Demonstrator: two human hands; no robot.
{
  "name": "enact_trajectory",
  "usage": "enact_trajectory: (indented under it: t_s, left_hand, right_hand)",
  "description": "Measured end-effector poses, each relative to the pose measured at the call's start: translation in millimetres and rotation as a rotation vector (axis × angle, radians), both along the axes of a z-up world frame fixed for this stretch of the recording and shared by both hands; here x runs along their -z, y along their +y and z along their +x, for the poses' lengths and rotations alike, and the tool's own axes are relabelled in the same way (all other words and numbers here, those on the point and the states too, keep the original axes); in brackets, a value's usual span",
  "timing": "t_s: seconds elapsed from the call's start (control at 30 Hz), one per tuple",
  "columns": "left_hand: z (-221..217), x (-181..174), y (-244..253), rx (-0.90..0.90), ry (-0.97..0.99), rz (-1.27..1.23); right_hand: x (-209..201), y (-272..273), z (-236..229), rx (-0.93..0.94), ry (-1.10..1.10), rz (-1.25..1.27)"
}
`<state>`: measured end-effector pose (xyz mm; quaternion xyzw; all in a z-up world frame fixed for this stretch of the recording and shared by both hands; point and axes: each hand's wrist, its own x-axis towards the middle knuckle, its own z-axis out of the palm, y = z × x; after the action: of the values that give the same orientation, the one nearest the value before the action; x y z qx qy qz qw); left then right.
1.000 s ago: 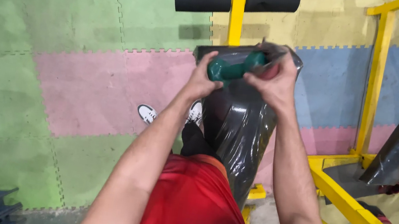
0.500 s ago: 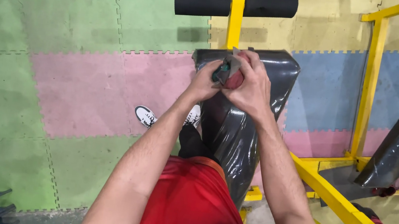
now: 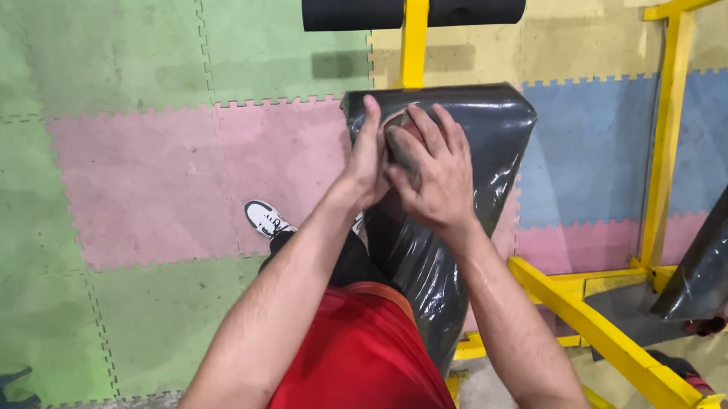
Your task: Cleaning and wiping down various dumbbells in a gym using a spray and cloth.
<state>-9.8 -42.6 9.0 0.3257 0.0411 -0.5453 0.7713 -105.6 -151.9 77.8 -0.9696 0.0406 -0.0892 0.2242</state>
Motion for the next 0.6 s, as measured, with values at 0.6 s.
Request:
enact_trajectory:
  t_s: [0.6]
  left_hand:
    - [-7.2, -22.5, -6.2, -0.245, 0.007, 0.132]
  right_hand:
    - [14.9, -42.6, 74.7, 0.238, 0.224, 1.079]
